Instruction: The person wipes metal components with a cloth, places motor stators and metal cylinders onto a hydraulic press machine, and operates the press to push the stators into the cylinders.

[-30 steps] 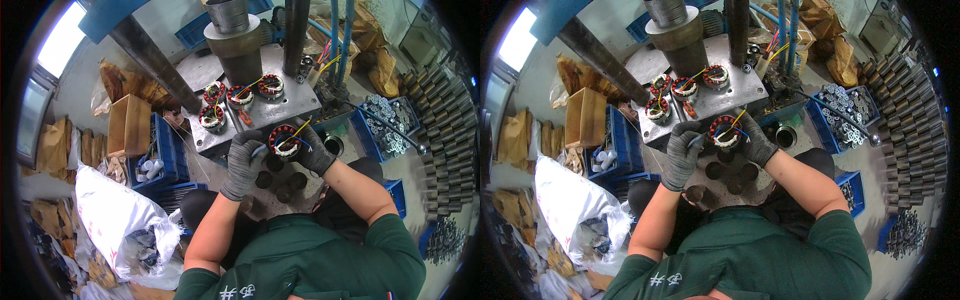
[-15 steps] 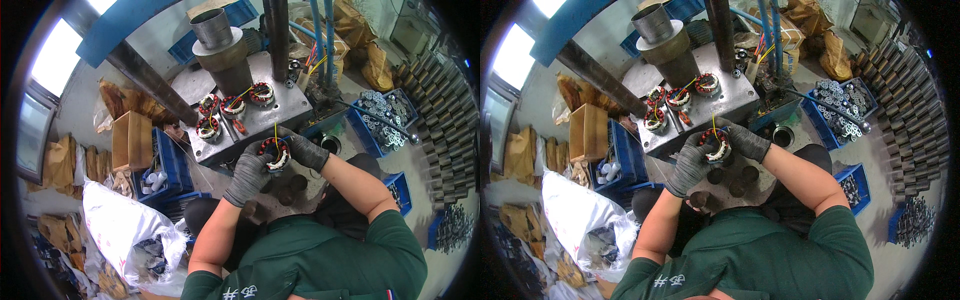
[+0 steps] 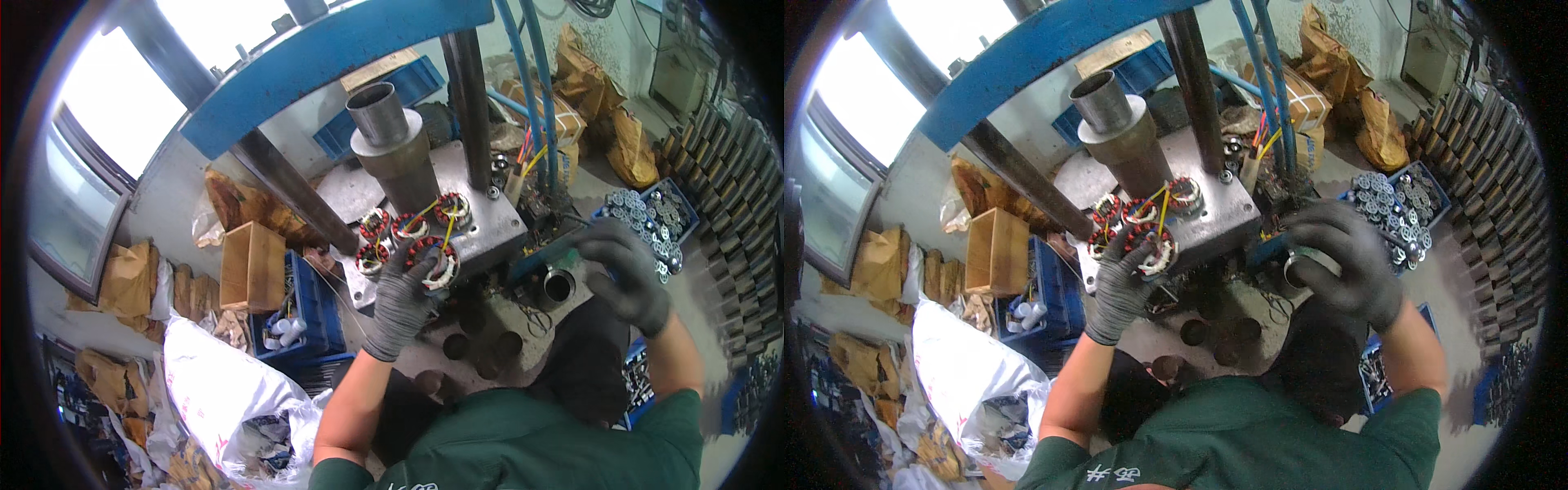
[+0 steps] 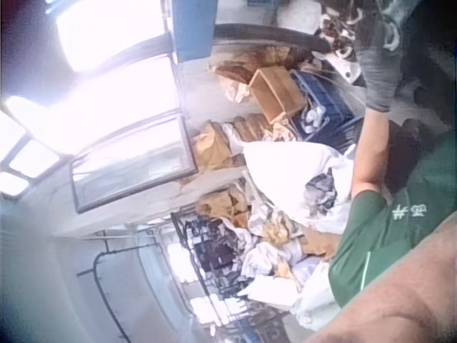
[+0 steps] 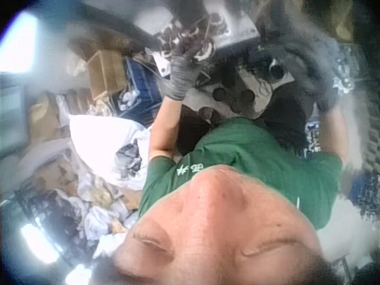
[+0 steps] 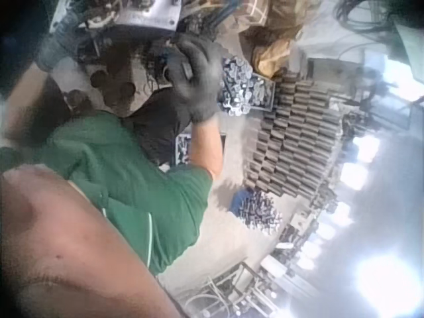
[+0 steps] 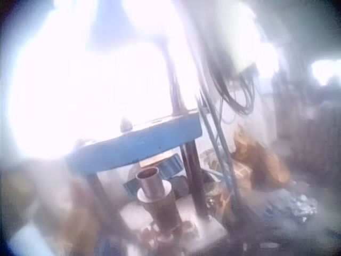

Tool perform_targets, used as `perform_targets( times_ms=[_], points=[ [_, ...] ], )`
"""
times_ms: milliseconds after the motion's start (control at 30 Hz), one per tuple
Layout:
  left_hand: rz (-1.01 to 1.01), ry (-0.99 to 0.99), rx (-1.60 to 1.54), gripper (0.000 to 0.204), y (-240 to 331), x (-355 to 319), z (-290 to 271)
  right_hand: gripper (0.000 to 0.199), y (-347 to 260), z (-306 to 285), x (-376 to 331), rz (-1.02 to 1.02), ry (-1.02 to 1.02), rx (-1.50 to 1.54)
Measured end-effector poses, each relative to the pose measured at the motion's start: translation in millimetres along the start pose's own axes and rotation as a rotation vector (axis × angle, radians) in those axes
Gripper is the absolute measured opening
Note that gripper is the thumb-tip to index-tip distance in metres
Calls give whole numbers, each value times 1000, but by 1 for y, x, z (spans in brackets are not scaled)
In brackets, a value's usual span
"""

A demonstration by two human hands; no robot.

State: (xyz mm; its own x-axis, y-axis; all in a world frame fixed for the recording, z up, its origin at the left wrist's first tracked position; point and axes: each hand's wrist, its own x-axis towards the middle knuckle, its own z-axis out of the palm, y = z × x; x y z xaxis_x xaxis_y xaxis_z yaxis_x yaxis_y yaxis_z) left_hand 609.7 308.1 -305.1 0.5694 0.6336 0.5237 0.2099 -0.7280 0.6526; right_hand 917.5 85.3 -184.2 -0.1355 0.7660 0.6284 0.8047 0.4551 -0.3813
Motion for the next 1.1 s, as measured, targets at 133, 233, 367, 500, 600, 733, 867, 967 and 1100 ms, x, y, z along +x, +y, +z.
perform_targets(
  times_ms=[133,233,367,500,600,733,867,967,1100],
  points=[
    [197,54,190,67,6,61,-49,28,-16,-56,-38,315,-53,-705],
    [-5,52,-44,53,14,116,-78,23,2,-65,-59,461,-152,-696],
    [272,178,451,51,21,176,-106,16,43,-57,-51,446,85,-589],
    [274,188,277,51,19,227,-109,14,93,-64,8,308,339,-559],
    [113,72,211,51,18,257,-109,18,118,-68,50,295,320,-652],
    [43,8,261,48,20,294,-103,22,132,-71,79,377,232,-699],
    [-115,-35,244,63,15,296,-107,26,139,-76,78,432,168,-655],
    [-207,-83,266,54,8,295,-112,26,144,-77,74,426,153,-667],
    [-172,-50,171,55,-3,295,-113,26,145,-77,73,414,164,-658]
  ],
)
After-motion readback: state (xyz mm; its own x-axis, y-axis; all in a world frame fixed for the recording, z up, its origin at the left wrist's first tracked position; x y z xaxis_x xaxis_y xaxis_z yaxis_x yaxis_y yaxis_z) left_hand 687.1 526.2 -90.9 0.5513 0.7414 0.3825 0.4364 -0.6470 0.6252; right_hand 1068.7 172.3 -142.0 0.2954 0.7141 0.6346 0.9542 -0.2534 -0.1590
